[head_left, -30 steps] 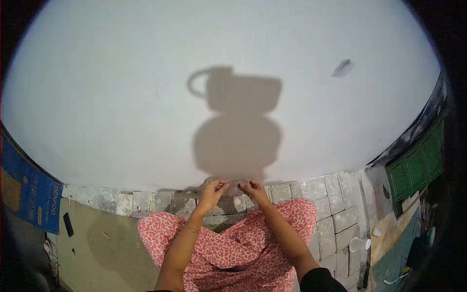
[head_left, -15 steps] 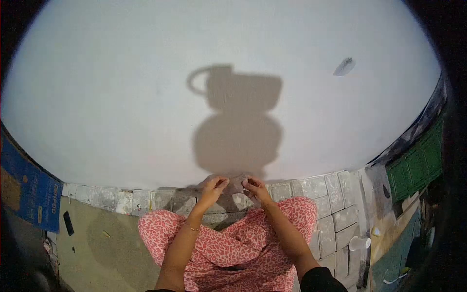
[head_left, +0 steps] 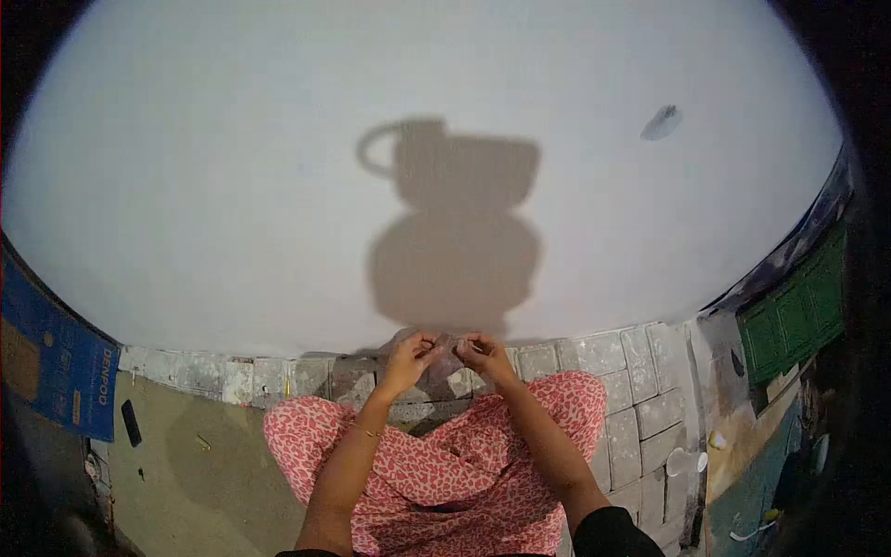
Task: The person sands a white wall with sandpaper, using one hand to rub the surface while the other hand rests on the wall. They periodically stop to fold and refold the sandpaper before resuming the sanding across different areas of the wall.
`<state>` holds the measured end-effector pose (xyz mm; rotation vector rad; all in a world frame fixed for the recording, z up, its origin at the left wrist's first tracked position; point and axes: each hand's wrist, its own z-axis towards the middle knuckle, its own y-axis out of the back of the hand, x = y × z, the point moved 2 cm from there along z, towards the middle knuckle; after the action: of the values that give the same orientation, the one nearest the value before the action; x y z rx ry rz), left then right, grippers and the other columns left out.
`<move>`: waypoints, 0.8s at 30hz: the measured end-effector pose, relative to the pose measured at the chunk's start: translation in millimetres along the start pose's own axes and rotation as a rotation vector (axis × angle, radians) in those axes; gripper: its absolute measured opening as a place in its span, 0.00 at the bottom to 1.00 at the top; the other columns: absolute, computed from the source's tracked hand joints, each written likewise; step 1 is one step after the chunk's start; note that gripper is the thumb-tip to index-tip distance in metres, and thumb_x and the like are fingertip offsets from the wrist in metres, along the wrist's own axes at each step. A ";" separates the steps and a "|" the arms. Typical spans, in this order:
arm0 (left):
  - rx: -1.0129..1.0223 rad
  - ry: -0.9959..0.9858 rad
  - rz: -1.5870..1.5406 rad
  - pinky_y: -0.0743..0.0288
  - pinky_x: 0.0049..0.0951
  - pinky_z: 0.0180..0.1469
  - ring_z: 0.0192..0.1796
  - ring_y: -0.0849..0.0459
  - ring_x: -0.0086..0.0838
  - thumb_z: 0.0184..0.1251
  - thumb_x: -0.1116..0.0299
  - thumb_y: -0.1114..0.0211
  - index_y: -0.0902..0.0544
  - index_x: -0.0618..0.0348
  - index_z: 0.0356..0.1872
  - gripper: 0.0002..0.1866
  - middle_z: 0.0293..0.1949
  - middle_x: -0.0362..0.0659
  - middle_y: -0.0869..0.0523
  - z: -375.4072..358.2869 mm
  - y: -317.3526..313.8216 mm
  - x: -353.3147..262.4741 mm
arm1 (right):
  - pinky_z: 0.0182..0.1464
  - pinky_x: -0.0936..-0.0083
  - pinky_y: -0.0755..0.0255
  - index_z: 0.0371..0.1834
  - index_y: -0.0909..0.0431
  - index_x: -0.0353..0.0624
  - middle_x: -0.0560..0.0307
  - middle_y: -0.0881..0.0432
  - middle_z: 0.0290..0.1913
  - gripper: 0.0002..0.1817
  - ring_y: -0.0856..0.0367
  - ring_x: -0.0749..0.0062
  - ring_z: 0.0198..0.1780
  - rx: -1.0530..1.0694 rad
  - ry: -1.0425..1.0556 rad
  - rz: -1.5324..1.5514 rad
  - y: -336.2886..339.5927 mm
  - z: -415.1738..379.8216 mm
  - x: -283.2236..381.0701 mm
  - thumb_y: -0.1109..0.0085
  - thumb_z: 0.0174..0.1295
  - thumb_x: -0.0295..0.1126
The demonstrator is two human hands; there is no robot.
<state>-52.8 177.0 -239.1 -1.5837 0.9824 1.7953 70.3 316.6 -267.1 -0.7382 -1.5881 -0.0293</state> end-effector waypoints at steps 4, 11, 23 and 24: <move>-0.043 0.008 0.083 0.25 0.26 0.43 0.38 0.19 0.28 0.61 0.67 0.35 0.23 0.67 0.43 0.14 0.35 0.46 0.17 5.6 -0.6 24.2 | 0.38 0.80 0.26 0.45 0.24 0.41 0.61 0.21 0.39 0.13 0.24 0.79 0.38 0.024 0.032 -0.076 6.0 3.1 -6.3 0.37 0.59 0.31; -0.043 0.051 0.327 0.22 0.29 0.43 0.41 0.18 0.29 0.63 0.59 0.36 0.26 0.62 0.51 0.21 0.40 0.48 0.18 -2.1 0.5 11.8 | 0.41 0.79 0.26 0.43 0.25 0.41 0.62 0.22 0.37 0.11 0.24 0.79 0.38 0.060 0.104 0.027 4.5 4.2 -10.5 0.39 0.60 0.31; 0.119 0.416 -0.239 0.21 0.27 0.49 0.46 0.21 0.27 0.67 0.51 0.45 0.26 0.66 0.51 0.26 0.49 0.46 0.24 -9.3 -5.3 10.2 | 0.42 0.78 0.28 0.43 0.28 0.45 0.64 0.23 0.39 0.08 0.24 0.79 0.39 0.175 0.039 -0.127 -1.5 1.4 -12.5 0.43 0.63 0.30; 0.195 0.444 -0.240 0.22 0.28 0.50 0.49 0.22 0.28 0.67 0.50 0.45 0.25 0.66 0.51 0.26 0.50 0.47 0.24 -9.5 -4.8 9.8 | 0.40 0.79 0.29 0.43 0.28 0.45 0.65 0.23 0.39 0.08 0.25 0.79 0.39 0.175 0.058 -0.183 -0.5 2.9 -14.6 0.42 0.63 0.31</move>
<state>-45.0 171.5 -249.9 -1.9215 1.0680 1.1735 67.1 311.1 -280.6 -0.4509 -1.5760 -0.0440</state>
